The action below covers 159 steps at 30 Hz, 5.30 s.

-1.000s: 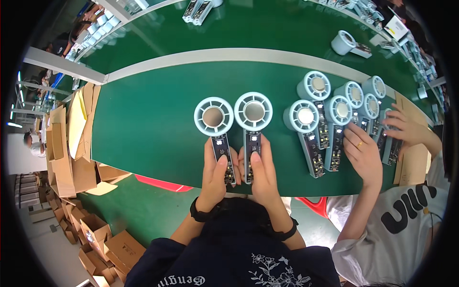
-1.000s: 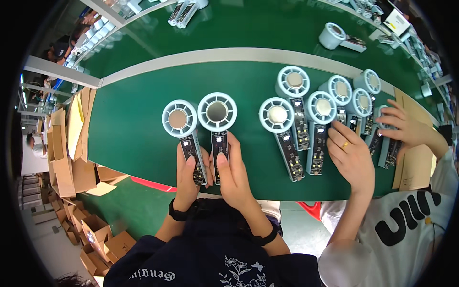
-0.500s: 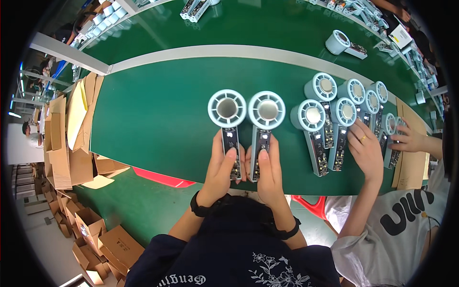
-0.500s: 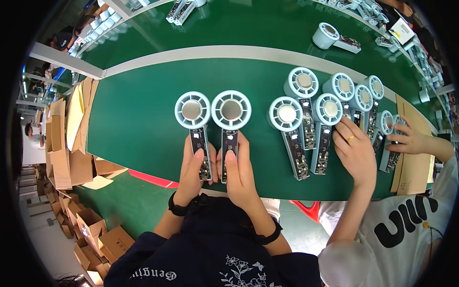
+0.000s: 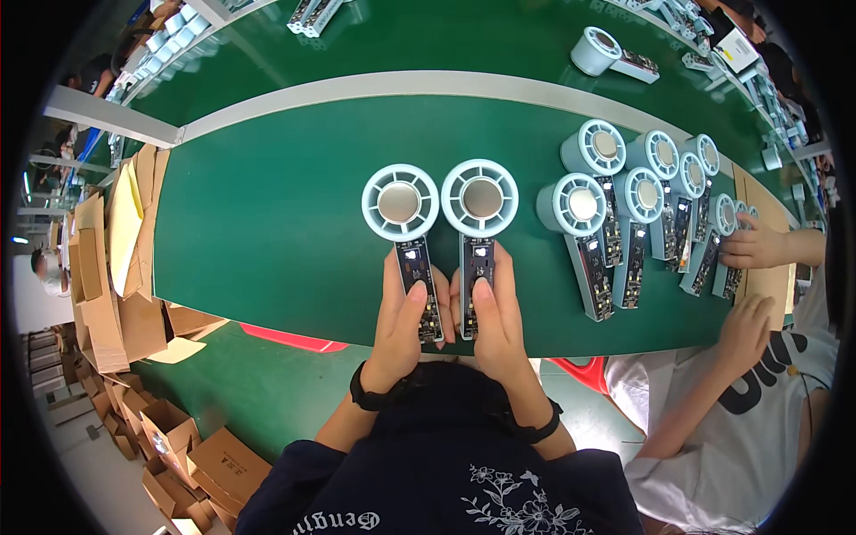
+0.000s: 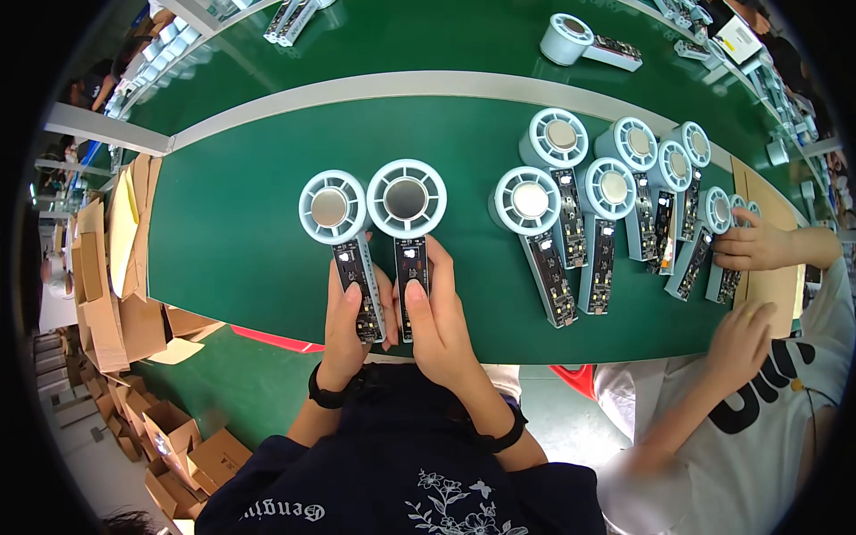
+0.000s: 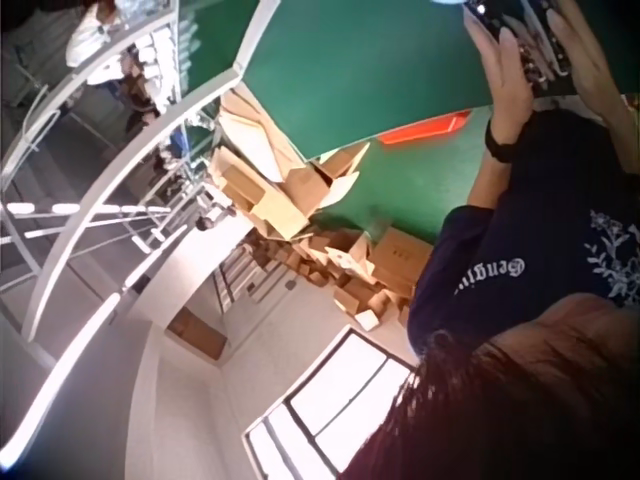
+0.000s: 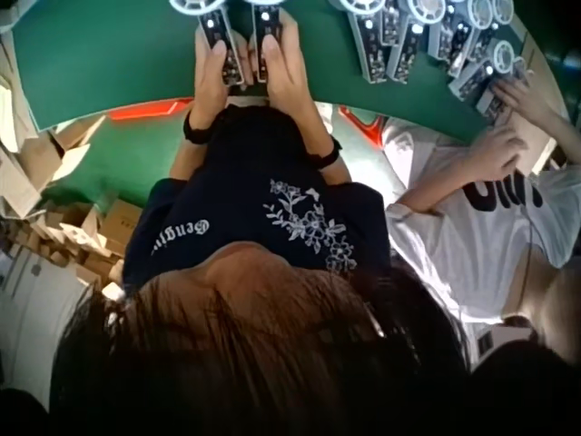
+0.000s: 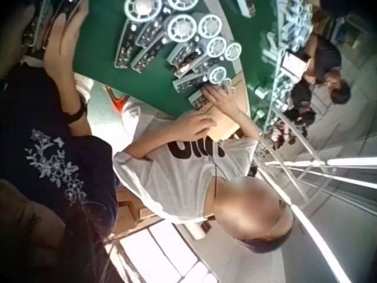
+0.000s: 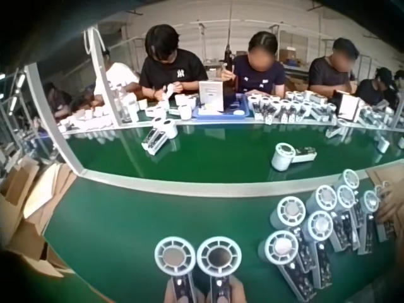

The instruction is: The person picks up handheld fan assemblies from an assembly line table, tests their LED displays and fan functions by pressing their power buttons by hand, and arranges the tested fans on the table.

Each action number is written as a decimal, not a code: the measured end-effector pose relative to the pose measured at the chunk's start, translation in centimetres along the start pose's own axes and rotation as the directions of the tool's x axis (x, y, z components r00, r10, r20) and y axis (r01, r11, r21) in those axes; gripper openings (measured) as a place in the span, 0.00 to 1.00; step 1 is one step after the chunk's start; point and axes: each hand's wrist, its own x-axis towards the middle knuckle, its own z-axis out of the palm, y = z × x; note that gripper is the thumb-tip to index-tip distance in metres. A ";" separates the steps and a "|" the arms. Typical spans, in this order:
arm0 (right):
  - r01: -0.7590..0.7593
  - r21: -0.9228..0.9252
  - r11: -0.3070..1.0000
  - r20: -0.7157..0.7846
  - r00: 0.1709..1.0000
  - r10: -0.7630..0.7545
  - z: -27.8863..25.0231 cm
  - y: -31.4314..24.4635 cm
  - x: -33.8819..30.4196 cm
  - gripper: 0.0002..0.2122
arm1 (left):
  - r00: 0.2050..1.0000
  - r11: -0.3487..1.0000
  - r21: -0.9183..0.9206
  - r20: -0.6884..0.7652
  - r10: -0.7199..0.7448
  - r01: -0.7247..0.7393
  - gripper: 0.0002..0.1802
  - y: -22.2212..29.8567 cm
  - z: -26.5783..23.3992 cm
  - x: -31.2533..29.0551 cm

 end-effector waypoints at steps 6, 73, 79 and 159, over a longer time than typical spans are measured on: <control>-0.021 -0.067 0.998 0.024 0.999 0.023 -0.1 -0.5 0.0 0.22 | 1.000 1.000 0.012 0.010 0.004 -0.004 0.33 0.0 -0.1 0.0; 0.172 -0.261 0.950 0.053 0.985 -0.163 -2.0 -1.4 -0.4 0.14 | 0.963 0.983 0.132 0.254 0.089 -0.126 0.15 -0.5 -0.5 -0.8; 0.203 -0.304 0.931 0.063 0.979 -0.192 -2.6 -0.9 -0.5 0.14 | 0.957 0.982 0.140 0.277 0.084 -0.127 0.15 -0.5 -0.4 -0.8; -0.089 -0.279 0.956 -0.078 0.995 0.070 -17.2 -24.1 25.3 0.27 | 0.955 0.857 0.421 0.140 0.262 -0.297 0.09 -0.2 -1.1 0.7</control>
